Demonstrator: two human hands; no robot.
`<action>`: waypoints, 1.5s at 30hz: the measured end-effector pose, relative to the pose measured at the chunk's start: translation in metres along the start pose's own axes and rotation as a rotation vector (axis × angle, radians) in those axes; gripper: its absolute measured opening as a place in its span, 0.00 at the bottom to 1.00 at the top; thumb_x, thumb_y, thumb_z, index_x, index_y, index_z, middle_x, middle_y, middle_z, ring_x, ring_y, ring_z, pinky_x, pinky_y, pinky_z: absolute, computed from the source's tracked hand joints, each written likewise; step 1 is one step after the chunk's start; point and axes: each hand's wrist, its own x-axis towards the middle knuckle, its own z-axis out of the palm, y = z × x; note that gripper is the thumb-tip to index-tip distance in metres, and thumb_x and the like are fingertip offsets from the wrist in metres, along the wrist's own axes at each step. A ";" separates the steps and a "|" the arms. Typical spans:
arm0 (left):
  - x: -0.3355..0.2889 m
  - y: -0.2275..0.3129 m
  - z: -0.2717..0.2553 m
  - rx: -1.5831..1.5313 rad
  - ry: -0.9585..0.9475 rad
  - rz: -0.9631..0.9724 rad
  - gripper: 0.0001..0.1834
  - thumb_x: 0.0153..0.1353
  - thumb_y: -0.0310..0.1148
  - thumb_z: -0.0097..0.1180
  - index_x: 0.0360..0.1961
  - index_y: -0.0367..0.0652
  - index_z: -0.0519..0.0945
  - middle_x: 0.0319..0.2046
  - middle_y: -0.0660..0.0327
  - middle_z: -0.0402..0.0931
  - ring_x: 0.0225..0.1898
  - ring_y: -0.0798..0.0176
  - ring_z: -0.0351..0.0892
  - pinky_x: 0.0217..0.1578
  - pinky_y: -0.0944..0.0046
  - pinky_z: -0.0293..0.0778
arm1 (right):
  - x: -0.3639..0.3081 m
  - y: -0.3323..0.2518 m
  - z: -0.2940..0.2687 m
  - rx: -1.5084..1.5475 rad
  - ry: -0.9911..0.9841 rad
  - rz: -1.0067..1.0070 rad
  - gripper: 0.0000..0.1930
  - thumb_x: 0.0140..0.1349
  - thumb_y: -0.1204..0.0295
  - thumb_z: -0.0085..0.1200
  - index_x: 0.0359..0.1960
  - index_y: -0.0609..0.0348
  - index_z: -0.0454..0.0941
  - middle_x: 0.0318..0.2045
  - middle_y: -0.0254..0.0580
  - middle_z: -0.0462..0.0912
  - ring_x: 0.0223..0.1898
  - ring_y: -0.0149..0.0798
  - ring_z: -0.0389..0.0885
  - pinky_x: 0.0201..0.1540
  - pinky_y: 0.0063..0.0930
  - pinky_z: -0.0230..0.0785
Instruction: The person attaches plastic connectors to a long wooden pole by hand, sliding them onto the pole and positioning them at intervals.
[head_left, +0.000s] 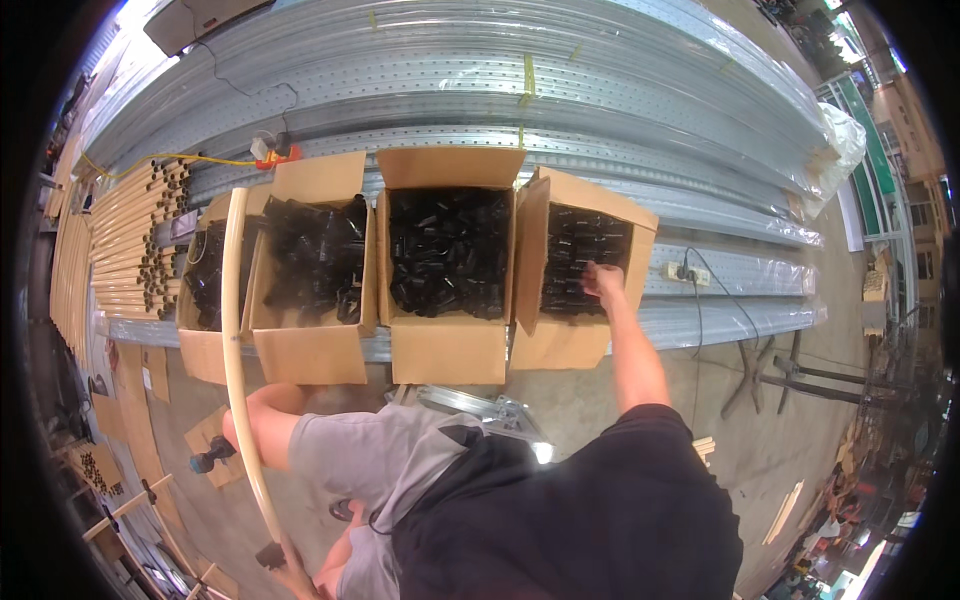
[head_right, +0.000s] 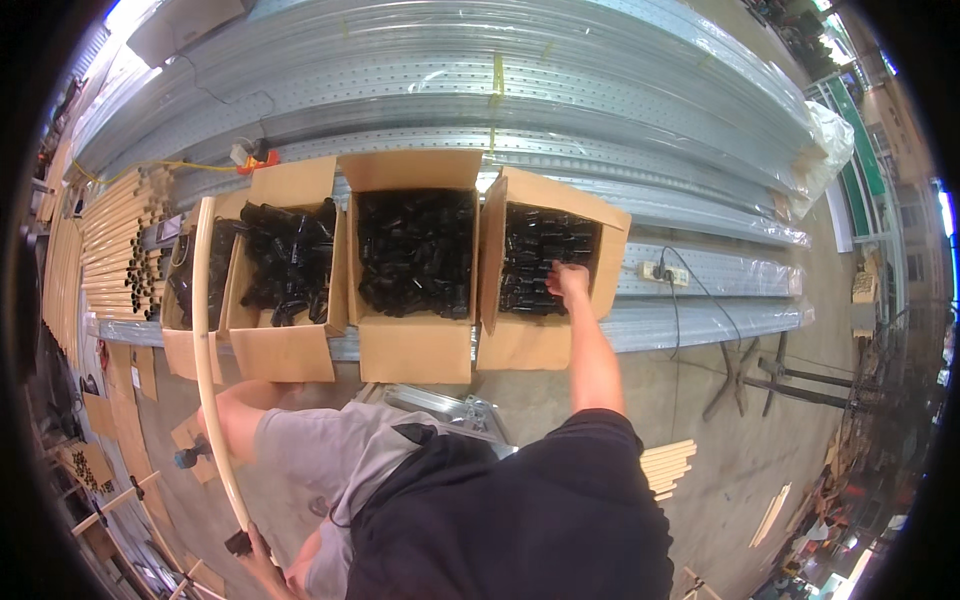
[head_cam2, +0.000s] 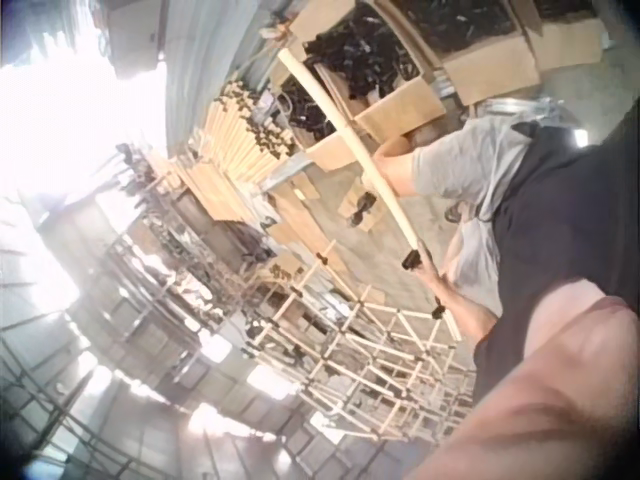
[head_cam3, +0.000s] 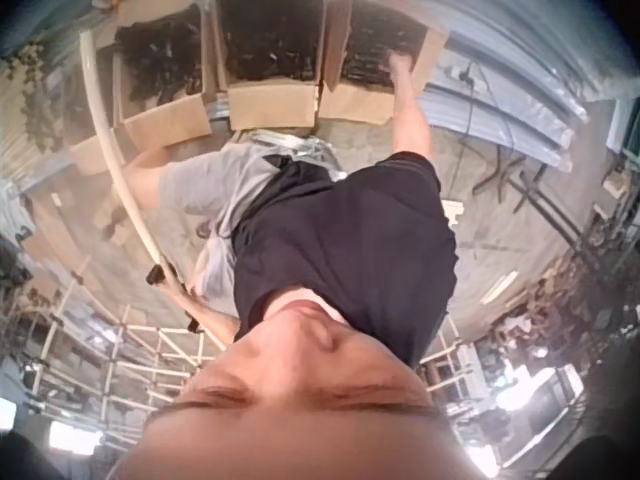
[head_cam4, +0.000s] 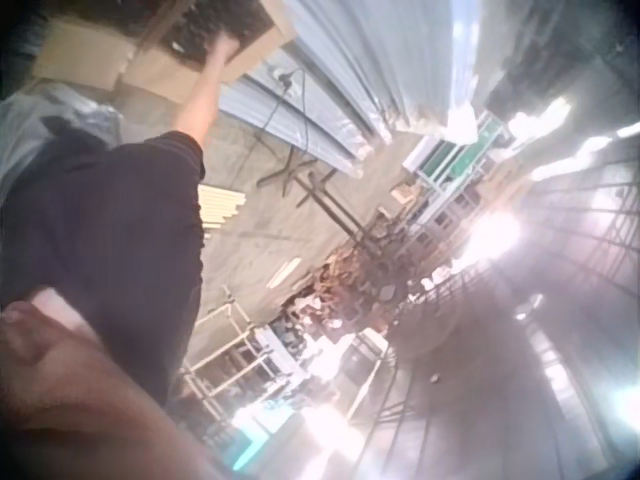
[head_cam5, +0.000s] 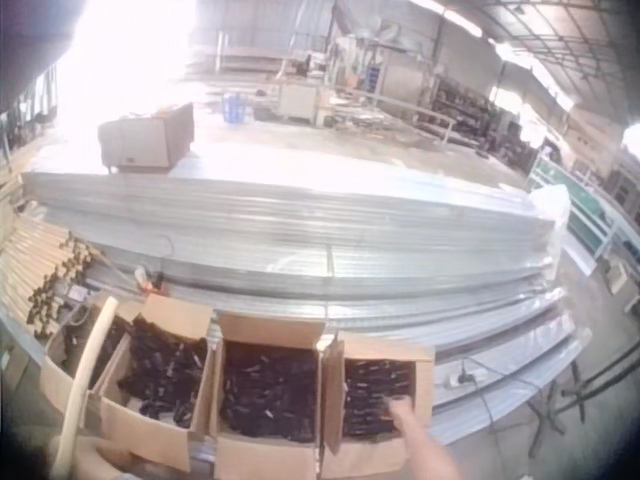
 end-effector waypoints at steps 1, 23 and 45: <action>-0.009 -0.003 -0.001 -0.017 0.043 -0.026 0.16 0.67 0.41 0.63 0.27 0.42 0.76 0.18 0.71 0.66 0.18 0.76 0.64 0.19 0.72 0.58 | 0.017 0.009 0.005 0.166 0.024 0.035 0.10 0.69 0.67 0.59 0.37 0.62 0.77 0.27 0.43 0.80 0.25 0.41 0.82 0.26 0.33 0.80; -0.057 0.038 0.005 0.249 -0.126 -0.077 0.18 0.56 0.35 0.70 0.39 0.31 0.82 0.28 0.59 0.80 0.32 0.67 0.77 0.35 0.62 0.73 | 0.047 0.045 -0.055 0.061 0.357 -0.299 0.15 0.59 0.67 0.64 0.35 0.69 0.77 0.33 0.50 0.85 0.23 0.40 0.84 0.22 0.32 0.81; -0.033 0.036 0.017 0.053 -0.164 0.020 0.14 0.53 0.29 0.72 0.38 0.34 0.83 0.23 0.64 0.80 0.26 0.75 0.74 0.29 0.70 0.71 | -0.281 -0.246 0.334 -0.713 -0.377 -1.121 0.20 0.39 0.57 0.68 0.20 0.66 0.84 0.22 0.54 0.85 0.27 0.50 0.86 0.37 0.41 0.77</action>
